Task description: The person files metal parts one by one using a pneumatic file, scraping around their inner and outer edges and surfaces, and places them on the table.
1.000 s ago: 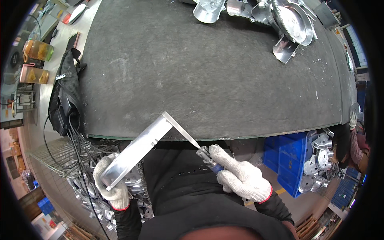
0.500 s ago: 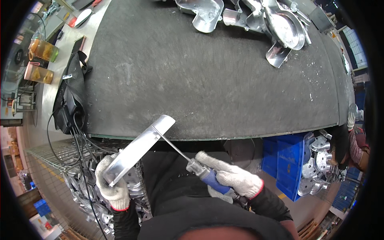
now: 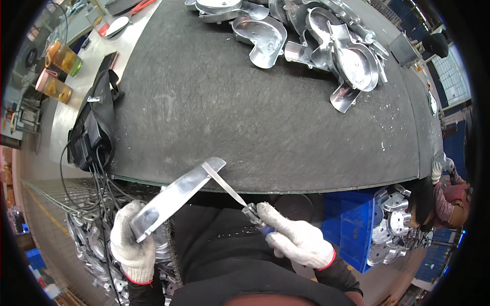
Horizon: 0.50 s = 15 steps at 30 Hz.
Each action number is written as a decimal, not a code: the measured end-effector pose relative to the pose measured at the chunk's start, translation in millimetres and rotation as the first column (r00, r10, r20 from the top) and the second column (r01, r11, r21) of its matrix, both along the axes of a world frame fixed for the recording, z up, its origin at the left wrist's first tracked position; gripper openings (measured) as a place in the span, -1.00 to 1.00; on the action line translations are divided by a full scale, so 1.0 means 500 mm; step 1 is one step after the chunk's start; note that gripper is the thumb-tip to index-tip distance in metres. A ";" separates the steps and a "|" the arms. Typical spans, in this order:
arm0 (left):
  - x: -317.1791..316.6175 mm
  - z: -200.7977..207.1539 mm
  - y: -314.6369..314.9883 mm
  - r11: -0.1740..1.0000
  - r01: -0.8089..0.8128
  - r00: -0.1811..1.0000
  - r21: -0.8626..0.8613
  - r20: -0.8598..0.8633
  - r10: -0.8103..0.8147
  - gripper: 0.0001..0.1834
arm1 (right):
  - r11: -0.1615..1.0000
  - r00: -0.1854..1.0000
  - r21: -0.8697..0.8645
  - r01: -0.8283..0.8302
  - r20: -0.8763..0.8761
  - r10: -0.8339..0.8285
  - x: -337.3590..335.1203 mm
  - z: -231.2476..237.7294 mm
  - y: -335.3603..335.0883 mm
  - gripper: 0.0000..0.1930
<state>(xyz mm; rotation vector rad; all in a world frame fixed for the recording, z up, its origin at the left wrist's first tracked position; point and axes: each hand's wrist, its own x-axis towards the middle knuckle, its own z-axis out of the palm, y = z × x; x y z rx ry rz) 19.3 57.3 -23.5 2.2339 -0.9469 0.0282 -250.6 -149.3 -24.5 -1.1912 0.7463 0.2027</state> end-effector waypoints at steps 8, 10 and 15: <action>-0.017 0.033 -0.035 0.998 -0.032 0.996 0.050 0.082 0.028 -0.70 | 0.123 0.910 -0.907 -0.403 -0.383 0.161 0.023 0.055 -0.006 -0.29; -0.017 0.027 -0.033 0.997 -0.051 0.993 0.053 0.110 0.045 -0.69 | 0.337 0.956 -0.897 -0.287 -0.246 0.160 0.018 0.048 -0.012 -0.29; -0.002 0.006 0.000 0.999 0.035 0.991 0.011 0.129 -0.036 -0.80 | 0.958 0.996 0.274 0.086 -0.018 -0.085 -0.001 0.015 -0.028 -0.07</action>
